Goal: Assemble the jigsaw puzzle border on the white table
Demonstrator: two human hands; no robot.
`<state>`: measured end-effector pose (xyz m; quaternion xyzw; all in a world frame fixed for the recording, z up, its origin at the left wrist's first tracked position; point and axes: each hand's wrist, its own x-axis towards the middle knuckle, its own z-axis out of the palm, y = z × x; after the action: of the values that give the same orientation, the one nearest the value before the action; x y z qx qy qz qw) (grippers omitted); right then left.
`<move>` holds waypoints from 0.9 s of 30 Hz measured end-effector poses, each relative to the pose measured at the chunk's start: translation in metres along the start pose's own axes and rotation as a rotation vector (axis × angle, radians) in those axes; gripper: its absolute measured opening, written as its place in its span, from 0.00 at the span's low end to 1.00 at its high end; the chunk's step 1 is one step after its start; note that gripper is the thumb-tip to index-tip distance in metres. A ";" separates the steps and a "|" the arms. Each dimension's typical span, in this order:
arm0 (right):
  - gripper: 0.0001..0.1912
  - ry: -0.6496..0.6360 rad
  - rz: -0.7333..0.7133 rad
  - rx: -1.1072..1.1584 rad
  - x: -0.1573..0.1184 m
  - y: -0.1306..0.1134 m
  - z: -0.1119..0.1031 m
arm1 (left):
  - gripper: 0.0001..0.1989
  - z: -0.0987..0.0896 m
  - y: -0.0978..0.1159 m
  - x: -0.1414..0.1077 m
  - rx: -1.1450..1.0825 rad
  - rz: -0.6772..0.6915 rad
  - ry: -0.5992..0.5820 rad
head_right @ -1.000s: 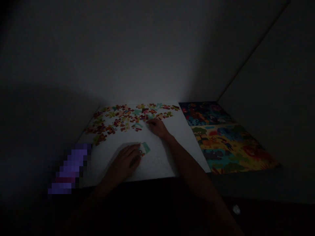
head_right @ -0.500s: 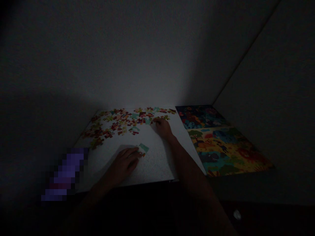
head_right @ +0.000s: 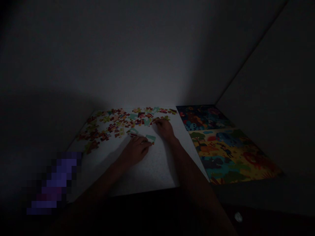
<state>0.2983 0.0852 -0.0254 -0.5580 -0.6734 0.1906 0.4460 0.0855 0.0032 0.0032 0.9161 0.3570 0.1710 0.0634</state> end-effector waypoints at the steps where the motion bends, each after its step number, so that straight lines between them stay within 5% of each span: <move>1: 0.13 0.005 0.011 -0.018 0.000 0.001 -0.001 | 0.13 0.002 -0.002 0.004 -0.001 -0.005 0.007; 18: 0.11 0.141 0.163 -0.007 0.004 0.011 -0.006 | 0.17 0.014 -0.009 0.006 -0.096 -0.027 0.142; 27: 0.13 0.237 0.250 -0.289 0.019 0.025 -0.025 | 0.17 0.016 -0.017 0.010 -0.130 -0.090 0.204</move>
<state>0.3336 0.1039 -0.0235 -0.7138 -0.5620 0.0791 0.4104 0.0878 0.0229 -0.0134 0.8709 0.3906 0.2830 0.0938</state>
